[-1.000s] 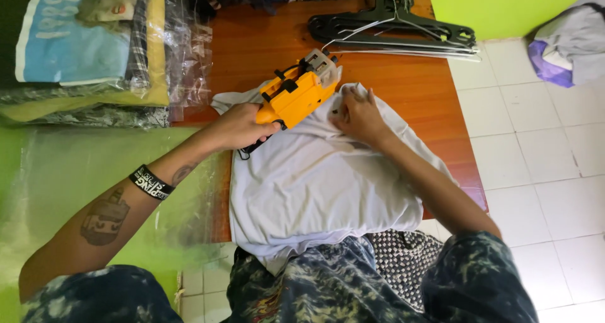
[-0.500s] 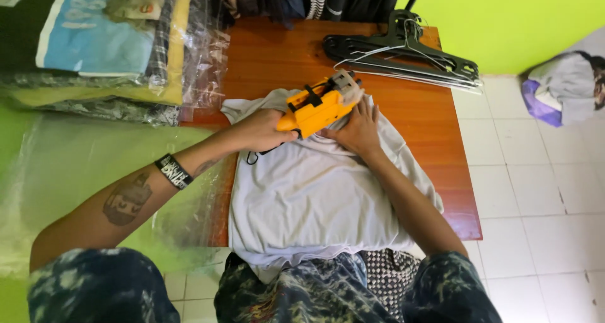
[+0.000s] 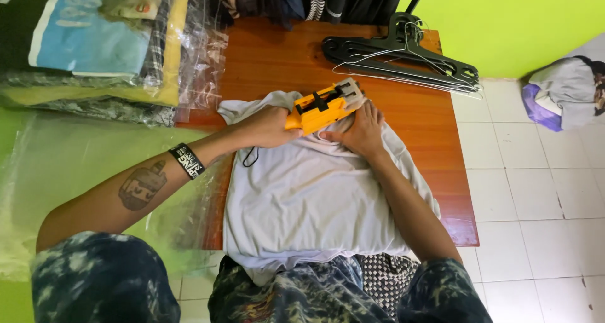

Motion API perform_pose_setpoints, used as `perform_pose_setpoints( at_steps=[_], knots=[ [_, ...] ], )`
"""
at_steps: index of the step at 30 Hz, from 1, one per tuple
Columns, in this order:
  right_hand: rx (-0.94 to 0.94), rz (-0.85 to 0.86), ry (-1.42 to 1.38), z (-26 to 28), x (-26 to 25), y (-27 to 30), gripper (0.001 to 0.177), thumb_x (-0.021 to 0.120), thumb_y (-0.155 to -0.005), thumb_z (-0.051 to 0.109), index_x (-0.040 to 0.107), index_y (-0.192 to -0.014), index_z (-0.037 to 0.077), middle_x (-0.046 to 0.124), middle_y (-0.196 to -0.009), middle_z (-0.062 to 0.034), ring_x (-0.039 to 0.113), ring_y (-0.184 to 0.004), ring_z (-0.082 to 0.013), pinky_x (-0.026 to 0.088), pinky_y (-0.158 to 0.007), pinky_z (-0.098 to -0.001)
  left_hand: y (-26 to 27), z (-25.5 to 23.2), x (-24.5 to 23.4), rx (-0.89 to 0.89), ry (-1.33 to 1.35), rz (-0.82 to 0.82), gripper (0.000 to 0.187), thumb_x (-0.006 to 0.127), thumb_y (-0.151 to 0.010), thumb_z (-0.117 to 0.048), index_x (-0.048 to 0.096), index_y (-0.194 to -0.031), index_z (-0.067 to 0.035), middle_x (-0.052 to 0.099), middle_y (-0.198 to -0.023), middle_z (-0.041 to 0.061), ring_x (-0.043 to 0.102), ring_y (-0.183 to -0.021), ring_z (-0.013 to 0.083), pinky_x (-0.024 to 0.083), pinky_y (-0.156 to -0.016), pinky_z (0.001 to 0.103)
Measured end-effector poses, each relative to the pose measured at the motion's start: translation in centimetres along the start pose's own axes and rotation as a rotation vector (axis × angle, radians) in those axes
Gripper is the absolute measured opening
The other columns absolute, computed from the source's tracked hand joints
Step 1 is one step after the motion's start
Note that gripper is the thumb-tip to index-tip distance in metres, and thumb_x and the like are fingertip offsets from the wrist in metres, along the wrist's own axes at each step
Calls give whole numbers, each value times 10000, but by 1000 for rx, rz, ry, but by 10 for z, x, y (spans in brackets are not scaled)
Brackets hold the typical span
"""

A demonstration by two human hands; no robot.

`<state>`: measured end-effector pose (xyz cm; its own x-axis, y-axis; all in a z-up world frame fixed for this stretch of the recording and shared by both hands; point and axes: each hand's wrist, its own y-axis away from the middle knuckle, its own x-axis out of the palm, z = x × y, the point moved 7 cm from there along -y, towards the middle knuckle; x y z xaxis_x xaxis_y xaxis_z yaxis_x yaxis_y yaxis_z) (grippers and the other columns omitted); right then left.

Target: The recorder tags a white t-shirt using a pricing gun and then places it on a hanger.

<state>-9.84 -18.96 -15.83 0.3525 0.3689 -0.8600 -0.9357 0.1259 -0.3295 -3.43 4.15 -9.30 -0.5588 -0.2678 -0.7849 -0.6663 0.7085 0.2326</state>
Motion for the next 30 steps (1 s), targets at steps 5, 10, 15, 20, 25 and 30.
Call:
perform_pose_setpoints(
  at_steps=[5, 10, 15, 20, 25, 30],
  knots=[
    [13, -14, -32, 2, 0, 1, 1295, 841, -545, 798, 438, -1460, -25, 474, -1489, -252, 400, -1426, -403, 204, -1182, -619, -9, 2, -1, -31, -130, -12, 473, 764, -851, -418, 729, -856, 54, 709, -801, 264, 712, -759, 400, 553, -701, 482],
    [21, 22, 0, -10, 11, 3, 1297, 831, -577, 811, 419, -1492, -11, 451, -1514, -256, 365, -1460, -394, 160, -1207, -619, -12, 1, 1, -40, -126, 25, 494, 758, -879, -425, 718, -867, 67, 713, -813, 269, 716, -768, 401, 558, -707, 483],
    [58, 61, -31, -6, 7, 2, 1294, 824, -575, 802, 412, -1506, 3, 449, -1521, -241, 337, -1479, -384, 141, -1210, -626, -6, -5, -2, -51, -103, 24, 476, 760, -869, -409, 719, -878, 64, 715, -833, 259, 715, -786, 397, 557, -719, 480],
    [73, 66, -50, -1, 1, 2, 1298, 837, -579, 792, 399, -1524, 16, 431, -1545, -231, 315, -1497, -382, 127, -1208, -635, 0, -7, -1, -54, -90, 51, 450, 742, -886, -391, 713, -895, 58, 725, -836, 242, 720, -800, 386, 555, -731, 478],
    [50, 63, -55, 4, -2, 2, 1220, 840, -599, 766, 432, -1539, 102, 428, -1579, -176, 306, -1495, -390, 124, -1191, -671, 2, -4, 2, 10, -91, 2, 432, 739, -895, -387, 709, -916, 44, 719, -852, 254, 707, -815, 406, 552, -739, 486],
    [25, 39, -57, 1, 2, 6, 1200, 831, -629, 761, 433, -1542, 92, 432, -1579, -173, 322, -1502, -384, 140, -1192, -687, 9, -7, 1, -43, -59, 13, 427, 734, -888, -394, 709, -915, 32, 726, -863, 239, 708, -812, 402, 548, -732, 495]
  ],
)
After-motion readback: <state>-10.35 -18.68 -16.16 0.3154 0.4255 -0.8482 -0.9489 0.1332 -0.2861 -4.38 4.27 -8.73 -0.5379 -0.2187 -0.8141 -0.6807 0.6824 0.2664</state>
